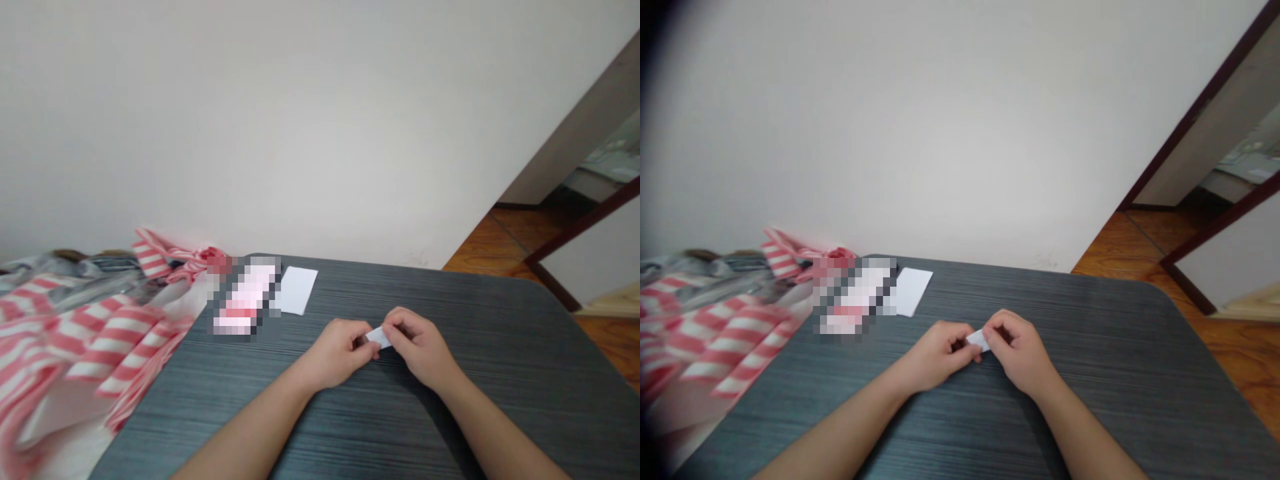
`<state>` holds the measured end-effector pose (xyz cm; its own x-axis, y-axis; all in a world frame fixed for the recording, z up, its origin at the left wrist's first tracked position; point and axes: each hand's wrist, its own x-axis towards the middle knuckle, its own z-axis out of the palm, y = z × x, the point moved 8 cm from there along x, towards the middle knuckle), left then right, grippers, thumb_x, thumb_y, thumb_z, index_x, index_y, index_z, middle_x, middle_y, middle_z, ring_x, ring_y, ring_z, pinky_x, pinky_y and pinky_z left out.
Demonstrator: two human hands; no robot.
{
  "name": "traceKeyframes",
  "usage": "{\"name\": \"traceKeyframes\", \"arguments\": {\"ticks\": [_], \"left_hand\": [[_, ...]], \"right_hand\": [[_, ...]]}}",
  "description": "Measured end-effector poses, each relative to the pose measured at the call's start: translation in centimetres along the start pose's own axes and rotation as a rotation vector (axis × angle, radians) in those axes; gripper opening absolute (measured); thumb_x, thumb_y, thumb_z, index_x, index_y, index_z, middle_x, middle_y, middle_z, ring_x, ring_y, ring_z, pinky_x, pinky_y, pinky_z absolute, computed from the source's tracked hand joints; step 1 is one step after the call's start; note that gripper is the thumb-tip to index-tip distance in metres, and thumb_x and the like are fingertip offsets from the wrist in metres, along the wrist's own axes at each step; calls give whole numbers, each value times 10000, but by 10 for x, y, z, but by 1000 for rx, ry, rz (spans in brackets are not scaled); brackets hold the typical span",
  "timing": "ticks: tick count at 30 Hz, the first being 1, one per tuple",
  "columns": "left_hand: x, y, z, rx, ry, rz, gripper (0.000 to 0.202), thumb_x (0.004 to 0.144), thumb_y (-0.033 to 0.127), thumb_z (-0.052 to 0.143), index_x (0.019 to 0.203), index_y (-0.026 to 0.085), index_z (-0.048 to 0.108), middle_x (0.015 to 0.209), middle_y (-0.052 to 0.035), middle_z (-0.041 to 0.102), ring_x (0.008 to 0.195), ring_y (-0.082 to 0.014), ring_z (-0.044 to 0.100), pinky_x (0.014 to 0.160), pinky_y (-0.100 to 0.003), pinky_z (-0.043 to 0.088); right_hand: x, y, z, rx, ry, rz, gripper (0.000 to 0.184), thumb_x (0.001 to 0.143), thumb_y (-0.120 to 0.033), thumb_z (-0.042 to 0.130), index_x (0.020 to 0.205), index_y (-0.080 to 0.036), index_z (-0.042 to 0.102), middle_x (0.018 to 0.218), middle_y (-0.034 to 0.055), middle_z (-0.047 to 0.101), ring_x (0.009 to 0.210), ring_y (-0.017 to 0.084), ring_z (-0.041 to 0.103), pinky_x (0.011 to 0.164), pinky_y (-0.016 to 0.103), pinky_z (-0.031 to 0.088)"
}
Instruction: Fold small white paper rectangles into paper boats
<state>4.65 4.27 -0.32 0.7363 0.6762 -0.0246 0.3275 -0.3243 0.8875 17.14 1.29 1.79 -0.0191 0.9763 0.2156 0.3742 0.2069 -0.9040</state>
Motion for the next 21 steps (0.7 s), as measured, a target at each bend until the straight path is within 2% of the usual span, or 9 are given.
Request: {"name": "traceKeyframes", "arguments": {"ticks": [14,21], "left_hand": [[0,1,0,7,-13,2,229,877,295,553,783,150,704,669,-3,656,588,-112,541,542,-202,332],[-1,-1,1,13,-12,3,236,877,314,561,781,151,703,675,-8,657,598,-117,547,543,-208,327]], "right_hand": [[0,8,2,20,-2,59,143,893,-235,553,761,-195,595,732,8,562,676,157,524,617,259,413],[0,2,1,-11,3,31,154,879,-213,563,727,-196,580,734,12,574,690,164,539,656,274,419]]}}
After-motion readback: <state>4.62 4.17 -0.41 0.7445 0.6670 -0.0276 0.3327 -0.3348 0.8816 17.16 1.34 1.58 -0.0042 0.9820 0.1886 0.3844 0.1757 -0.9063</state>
